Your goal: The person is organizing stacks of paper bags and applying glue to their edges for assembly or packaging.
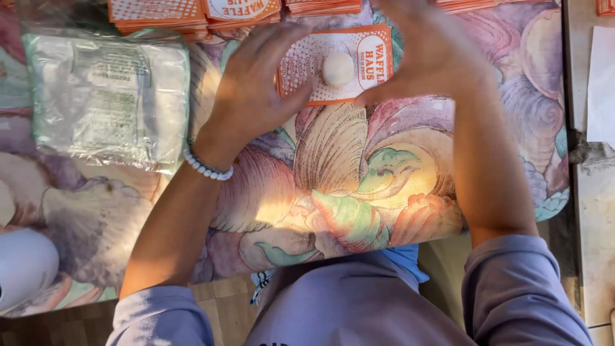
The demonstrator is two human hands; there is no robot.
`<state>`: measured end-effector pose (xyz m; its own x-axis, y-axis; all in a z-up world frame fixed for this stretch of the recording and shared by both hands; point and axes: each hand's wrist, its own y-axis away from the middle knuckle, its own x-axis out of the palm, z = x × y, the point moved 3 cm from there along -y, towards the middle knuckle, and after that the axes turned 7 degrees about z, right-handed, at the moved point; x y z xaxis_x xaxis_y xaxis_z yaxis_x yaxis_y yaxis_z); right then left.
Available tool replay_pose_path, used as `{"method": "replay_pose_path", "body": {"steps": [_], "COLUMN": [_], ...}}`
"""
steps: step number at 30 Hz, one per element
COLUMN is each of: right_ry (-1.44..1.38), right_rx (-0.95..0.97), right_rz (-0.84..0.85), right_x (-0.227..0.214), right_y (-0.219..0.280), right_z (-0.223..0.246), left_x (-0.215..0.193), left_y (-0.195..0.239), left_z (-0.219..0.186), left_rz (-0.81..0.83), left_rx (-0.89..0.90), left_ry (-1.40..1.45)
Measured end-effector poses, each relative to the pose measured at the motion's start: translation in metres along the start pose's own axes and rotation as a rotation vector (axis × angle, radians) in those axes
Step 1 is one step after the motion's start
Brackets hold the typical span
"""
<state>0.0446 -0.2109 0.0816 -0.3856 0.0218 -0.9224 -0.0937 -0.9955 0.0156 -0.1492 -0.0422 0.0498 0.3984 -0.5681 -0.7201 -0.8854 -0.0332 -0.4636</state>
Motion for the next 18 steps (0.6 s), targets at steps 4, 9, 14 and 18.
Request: {"method": "replay_pose_path", "body": {"steps": [4, 9, 14, 18], "right_ry": [-0.026, 0.08, 0.022, -0.144], "right_rx": [-0.133, -0.078, -0.001, 0.152], "right_rz": [-0.043, -0.052, -0.282, -0.347], "right_x": [0.032, 0.05, 0.022, 0.031], "right_y": [-0.015, -0.015, 0.035, 0.077], "right_z": [0.005, -0.001, -0.034, -0.071], "left_x": [0.017, 0.03, 0.031, 0.032], "left_y": [0.013, 0.008, -0.001, -0.01], "left_z": [0.006, 0.017, 0.022, 0.017], "left_rz": [0.204, 0.232, 0.343, 0.45], "left_rx": [-0.118, -0.194, -0.305, -0.38], "left_ry": [-0.004, -0.251, -0.259, -0.281]}}
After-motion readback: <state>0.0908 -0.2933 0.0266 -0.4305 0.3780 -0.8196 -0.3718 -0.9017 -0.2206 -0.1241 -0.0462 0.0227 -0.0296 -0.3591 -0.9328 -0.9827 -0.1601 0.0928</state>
